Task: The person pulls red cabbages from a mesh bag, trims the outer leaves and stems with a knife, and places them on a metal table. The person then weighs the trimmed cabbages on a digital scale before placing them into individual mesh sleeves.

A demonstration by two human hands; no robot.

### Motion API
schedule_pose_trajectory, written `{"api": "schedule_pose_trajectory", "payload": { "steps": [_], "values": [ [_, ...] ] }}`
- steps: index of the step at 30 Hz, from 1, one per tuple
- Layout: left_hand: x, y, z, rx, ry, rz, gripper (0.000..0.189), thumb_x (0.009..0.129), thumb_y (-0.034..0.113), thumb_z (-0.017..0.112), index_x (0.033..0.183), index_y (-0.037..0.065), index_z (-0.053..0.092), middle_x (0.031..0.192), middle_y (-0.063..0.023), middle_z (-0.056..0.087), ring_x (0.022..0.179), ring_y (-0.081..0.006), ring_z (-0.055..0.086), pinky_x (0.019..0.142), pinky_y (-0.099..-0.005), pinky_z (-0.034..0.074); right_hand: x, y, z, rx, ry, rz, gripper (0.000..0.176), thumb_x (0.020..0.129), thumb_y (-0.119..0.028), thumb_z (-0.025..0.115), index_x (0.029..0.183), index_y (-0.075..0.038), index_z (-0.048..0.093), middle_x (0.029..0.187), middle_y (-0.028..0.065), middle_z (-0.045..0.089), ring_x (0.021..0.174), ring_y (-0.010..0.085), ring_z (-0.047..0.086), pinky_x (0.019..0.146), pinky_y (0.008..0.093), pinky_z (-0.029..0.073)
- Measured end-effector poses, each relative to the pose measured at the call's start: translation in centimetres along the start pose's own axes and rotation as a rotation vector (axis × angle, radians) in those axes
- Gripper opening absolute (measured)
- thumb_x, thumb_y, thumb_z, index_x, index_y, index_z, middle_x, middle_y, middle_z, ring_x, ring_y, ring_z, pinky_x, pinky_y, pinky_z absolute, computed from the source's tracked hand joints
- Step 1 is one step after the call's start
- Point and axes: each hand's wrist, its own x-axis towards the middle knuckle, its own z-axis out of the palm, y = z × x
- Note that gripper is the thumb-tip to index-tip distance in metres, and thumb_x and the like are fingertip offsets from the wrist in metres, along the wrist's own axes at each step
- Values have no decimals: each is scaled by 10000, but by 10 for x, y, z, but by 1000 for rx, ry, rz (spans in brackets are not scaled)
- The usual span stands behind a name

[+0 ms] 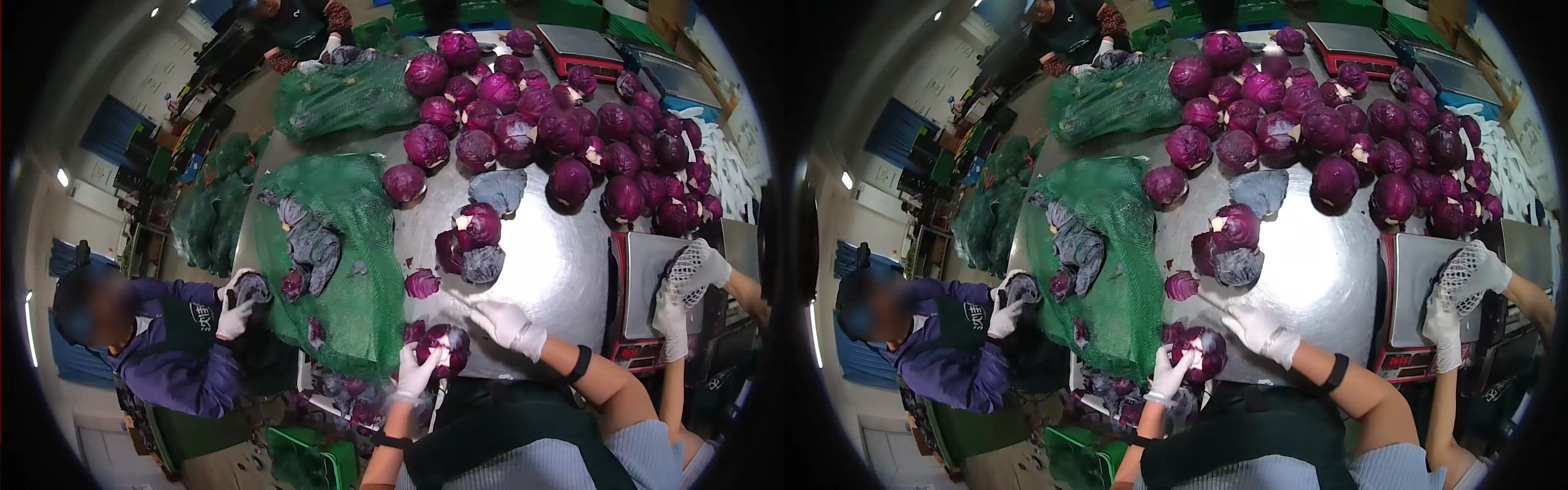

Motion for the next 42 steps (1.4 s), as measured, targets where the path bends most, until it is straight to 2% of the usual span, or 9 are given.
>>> {"api": "schedule_pose_trajectory", "payload": {
  "steps": [5,17,19,24,27,29,34,39,42],
  "values": [
    [-6,30,18,53,-13,100,725,744,256,753,1247,-50,329,1127,-142,502,1011,-187,523,875,-315,445,-30,-8,42,-88,2,-39,617,881,-406,492,1377,-93,302,1048,202,576,845,367,604,689,445,484],
    [-2,3,13,65,-115,176,749,749,206,730,1316,-38,306,1159,-170,505,1070,-232,517,933,-352,418,23,69,49,-58,80,-115,312,906,-362,448,1042,-108,570,908,171,636,848,354,606,742,401,478],
    [-12,-7,5,39,-100,367,722,773,109,697,1339,-28,271,1149,-146,508,1037,-206,532,922,-339,431,24,80,30,59,100,323,331,912,-363,439,1027,-90,586,1001,178,620,891,348,599,791,387,465],
    [-26,26,14,-593,31,-115,797,739,120,744,1350,-59,264,1218,-166,471,1064,-221,519,939,-340,419,2,14,-12,496,-194,230,833,825,-294,621,1426,-40,104,1232,217,518,1105,286,535,939,338,397],
    [-14,22,7,124,-41,239,853,733,227,751,1360,-64,249,1235,-205,458,1108,-271,501,956,-352,395,-4,-4,16,16,-46,-343,795,847,-339,579,1437,-92,106,1319,217,431,1027,355,574,867,370,461],
    [-9,27,8,160,-166,281,907,731,309,743,1379,-54,222,1288,-250,403,1202,-326,424,1001,-364,340,-13,-26,21,-338,-291,-135,716,862,-385,529,1434,-163,161,1336,208,400,891,371,617,735,388,513],
    [-11,35,7,38,-258,342,860,736,268,736,1381,-21,247,1381,-234,318,1312,-330,286,1076,-373,235,23,14,38,-151,92,-16,274,860,-361,509,855,-110,618,728,143,628,697,346,620,618,433,495],
    [-10,12,-25,210,-407,456,764,762,169,707,1387,35,289,1428,-186,266,1343,-302,230,1100,-382,180,13,29,5,-186,73,155,521,769,-434,621,1139,-78,537,1081,178,589,971,339,580,816,402,464],
    [-26,5,-30,-268,-408,126,753,788,58,660,1413,67,239,1405,-149,296,1301,-240,305,1048,-358,307,-15,13,14,-27,-32,3,615,749,-458,656,1210,-76,514,1108,166,582,950,298,603,824,353,478]
  ]
}}
